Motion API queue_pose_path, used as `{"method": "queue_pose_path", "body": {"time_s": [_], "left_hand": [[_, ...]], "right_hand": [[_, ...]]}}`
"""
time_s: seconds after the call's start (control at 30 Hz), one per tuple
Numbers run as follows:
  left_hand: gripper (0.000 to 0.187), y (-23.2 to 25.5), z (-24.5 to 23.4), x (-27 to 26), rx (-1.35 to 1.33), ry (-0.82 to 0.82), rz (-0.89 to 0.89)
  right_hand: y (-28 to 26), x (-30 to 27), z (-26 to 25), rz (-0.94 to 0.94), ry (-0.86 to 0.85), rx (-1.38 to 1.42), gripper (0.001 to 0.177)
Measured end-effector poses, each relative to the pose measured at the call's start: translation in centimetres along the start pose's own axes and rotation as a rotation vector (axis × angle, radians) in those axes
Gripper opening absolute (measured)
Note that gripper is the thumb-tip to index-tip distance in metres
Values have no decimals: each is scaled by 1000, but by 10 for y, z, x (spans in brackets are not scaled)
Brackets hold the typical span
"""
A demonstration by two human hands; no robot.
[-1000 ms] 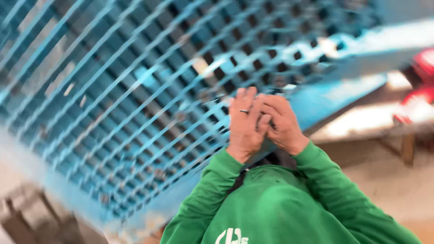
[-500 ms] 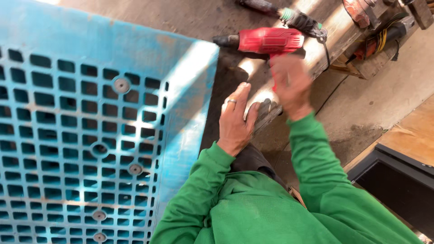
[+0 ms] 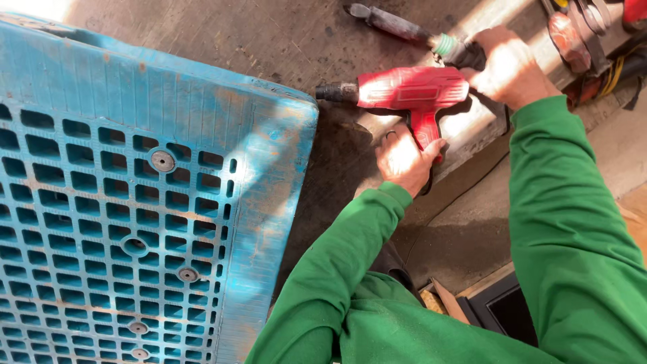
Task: The person repairs a blue plastic pallet by using a soldering iron to melt and fuse the plastic lattice together.
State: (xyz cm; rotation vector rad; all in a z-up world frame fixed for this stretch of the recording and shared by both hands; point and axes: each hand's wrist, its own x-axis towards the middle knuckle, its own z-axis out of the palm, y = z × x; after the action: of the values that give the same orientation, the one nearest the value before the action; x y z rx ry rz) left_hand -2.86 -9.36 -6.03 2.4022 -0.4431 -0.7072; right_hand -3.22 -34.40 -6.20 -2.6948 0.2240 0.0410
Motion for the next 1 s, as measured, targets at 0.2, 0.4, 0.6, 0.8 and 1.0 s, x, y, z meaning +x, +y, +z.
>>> {"method": "queue_pose_path", "body": {"time_s": [0.2,0.4,0.6,0.8,1.0], "left_hand": [[45,-17,6,-16,91,-110,102],[44,-26,-83,-49,-388,-105,60],[19,-104,-223,-152,-693,291,37],[15,-249,-312,-227,-328,870,-212],[20,-364,-363,-292,-56,1043,-450]], "right_hand": [[-1,-21,-18,290,-95,-10,37],[-83,-132,-51,639,95,726,25],[-248,-182,-55,625,-50,1119,33],[-354,-175,-8,636,-422,1094,40],[-420,-150,39,488,-800,635,34]]}}
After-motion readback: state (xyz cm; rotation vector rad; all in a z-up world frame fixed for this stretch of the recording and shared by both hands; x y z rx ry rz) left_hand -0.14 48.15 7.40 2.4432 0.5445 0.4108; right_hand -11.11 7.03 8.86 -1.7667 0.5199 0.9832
